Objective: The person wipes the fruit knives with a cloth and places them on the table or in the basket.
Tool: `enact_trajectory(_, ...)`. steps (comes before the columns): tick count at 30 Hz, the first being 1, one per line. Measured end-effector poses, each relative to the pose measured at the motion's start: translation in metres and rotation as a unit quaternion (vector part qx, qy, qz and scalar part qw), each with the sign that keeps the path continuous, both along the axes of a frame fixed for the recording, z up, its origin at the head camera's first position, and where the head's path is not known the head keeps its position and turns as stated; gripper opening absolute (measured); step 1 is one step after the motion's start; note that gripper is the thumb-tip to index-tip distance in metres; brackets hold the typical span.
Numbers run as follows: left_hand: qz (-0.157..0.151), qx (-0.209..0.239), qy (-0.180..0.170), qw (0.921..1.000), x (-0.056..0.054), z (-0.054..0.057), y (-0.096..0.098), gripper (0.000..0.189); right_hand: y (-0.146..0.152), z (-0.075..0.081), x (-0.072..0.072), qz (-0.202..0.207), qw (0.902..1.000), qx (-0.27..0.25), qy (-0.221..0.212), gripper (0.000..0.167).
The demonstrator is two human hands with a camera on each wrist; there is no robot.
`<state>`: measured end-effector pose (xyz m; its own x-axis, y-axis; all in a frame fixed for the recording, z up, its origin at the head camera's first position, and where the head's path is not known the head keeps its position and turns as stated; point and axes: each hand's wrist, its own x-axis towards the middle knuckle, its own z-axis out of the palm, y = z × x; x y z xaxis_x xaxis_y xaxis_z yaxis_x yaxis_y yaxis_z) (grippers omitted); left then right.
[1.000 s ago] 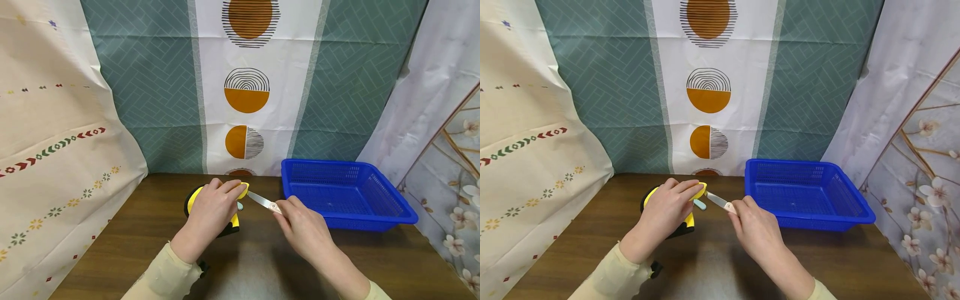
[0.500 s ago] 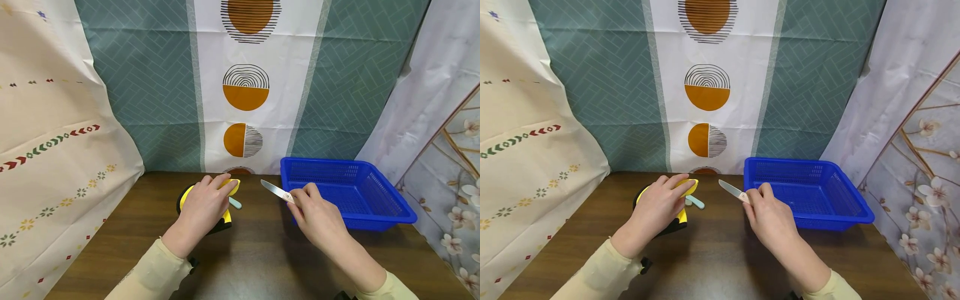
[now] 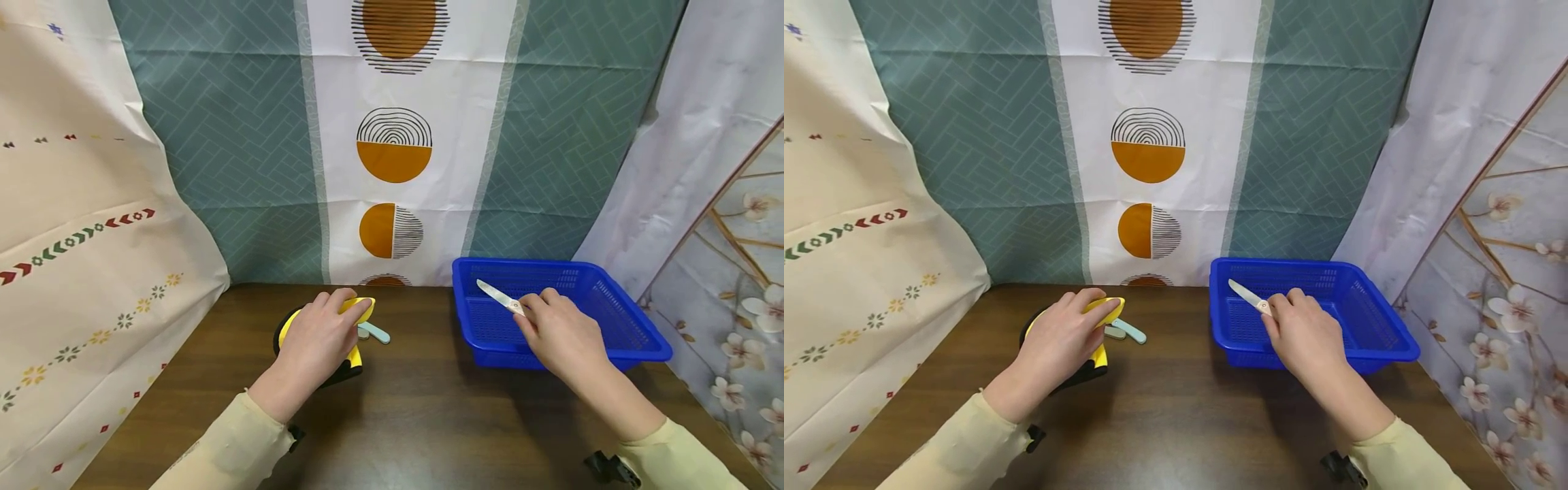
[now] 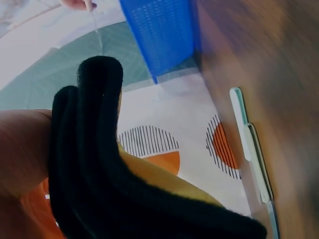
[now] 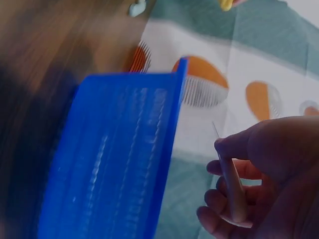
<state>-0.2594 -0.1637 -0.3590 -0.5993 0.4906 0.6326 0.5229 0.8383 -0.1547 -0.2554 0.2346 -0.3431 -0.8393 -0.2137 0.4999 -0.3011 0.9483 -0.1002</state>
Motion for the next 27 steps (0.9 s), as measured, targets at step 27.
enact_trajectory(27, -0.006, 0.007, -0.017, 0.9998, -0.003, -0.007, -0.004, 0.050, 0.071, -0.006, -0.050, -0.100, 0.9861, 0.031, -0.128, 0.031)
